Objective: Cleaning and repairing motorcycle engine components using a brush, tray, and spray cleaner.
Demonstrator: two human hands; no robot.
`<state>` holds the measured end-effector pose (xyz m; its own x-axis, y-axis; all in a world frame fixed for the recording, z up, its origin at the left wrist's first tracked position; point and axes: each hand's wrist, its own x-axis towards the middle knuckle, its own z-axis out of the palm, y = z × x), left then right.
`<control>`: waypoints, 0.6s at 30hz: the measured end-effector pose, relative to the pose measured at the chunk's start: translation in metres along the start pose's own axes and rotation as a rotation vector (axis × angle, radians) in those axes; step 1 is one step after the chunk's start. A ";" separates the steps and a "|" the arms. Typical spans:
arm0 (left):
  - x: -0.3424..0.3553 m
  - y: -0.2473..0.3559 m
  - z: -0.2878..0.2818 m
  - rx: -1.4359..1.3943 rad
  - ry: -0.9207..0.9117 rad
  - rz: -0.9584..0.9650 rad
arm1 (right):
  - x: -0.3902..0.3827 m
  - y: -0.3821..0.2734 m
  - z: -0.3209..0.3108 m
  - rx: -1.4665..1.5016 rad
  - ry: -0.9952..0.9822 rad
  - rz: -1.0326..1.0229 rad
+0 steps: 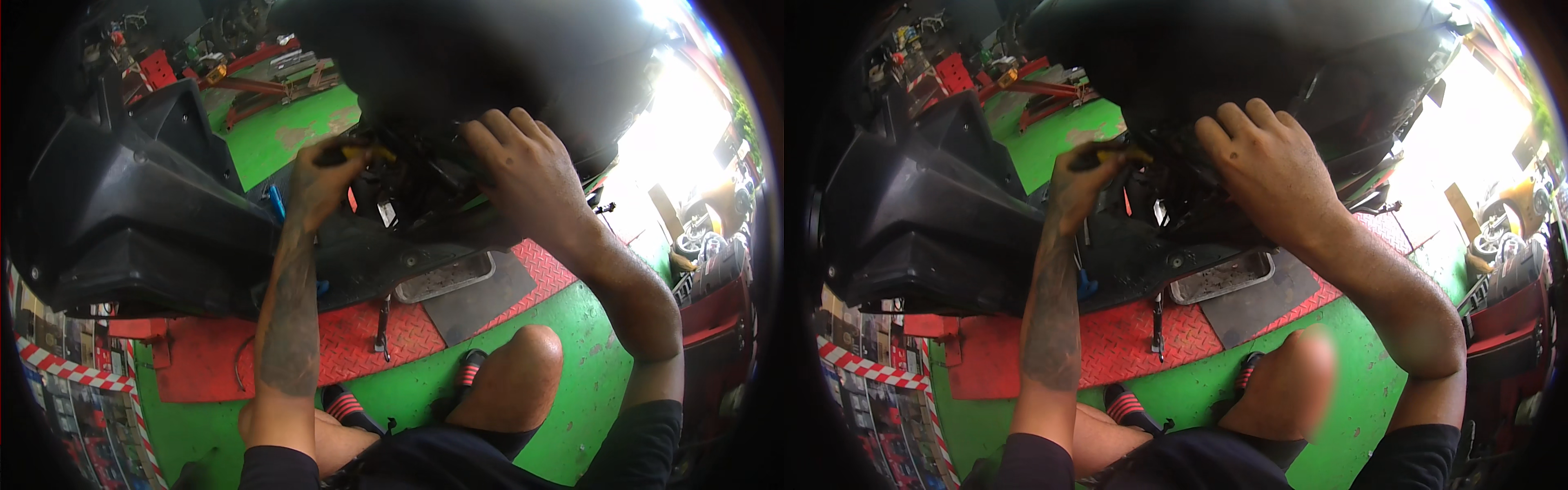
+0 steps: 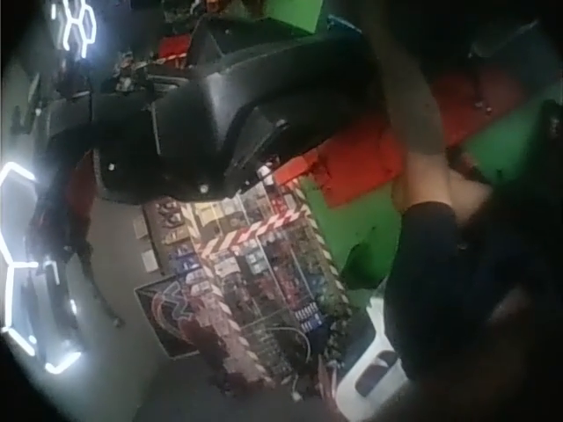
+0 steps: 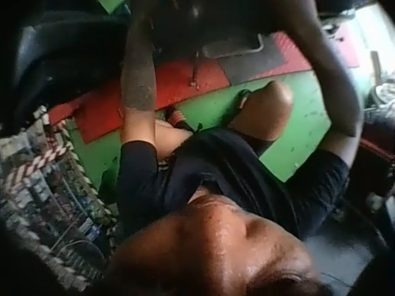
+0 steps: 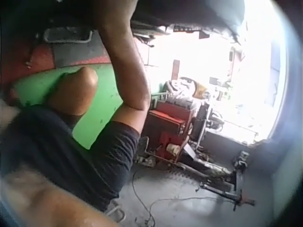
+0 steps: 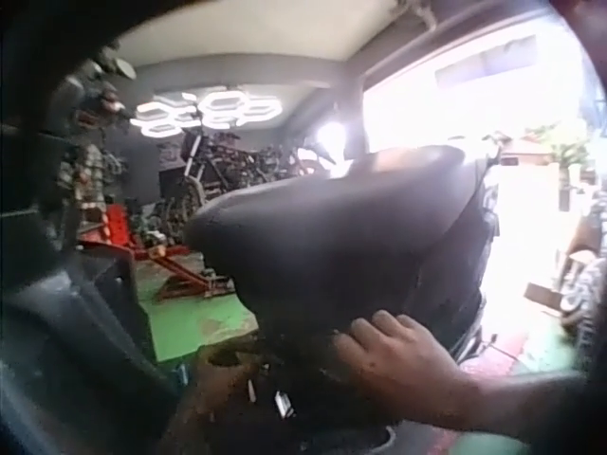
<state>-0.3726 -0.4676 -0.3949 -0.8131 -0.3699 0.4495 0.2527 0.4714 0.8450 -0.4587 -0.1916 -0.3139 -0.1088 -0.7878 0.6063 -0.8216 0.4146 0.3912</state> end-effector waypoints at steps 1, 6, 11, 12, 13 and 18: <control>0.008 0.005 -0.001 -0.026 0.026 -0.018 | 0.004 -0.002 0.000 -0.002 0.019 -0.005; 0.003 0.004 0.003 -0.036 0.083 -0.006 | 0.002 -0.009 0.002 0.001 0.016 0.030; -0.014 -0.007 -0.001 -0.182 0.037 -0.073 | -0.005 -0.004 -0.011 0.094 -0.012 0.109; -0.012 -0.009 0.001 -0.177 0.042 -0.070 | -0.002 -0.005 -0.013 0.096 -0.005 0.106; -0.006 -0.009 0.012 -0.128 0.108 -0.058 | 0.001 -0.005 -0.008 0.090 -0.034 0.107; -0.033 -0.003 0.023 0.078 0.082 -0.067 | -0.005 -0.005 -0.004 0.100 -0.071 0.113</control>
<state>-0.3584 -0.4384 -0.4187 -0.7805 -0.4652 0.4176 0.1551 0.5031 0.8502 -0.4519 -0.1875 -0.3162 -0.2399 -0.7707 0.5903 -0.8530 0.4577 0.2509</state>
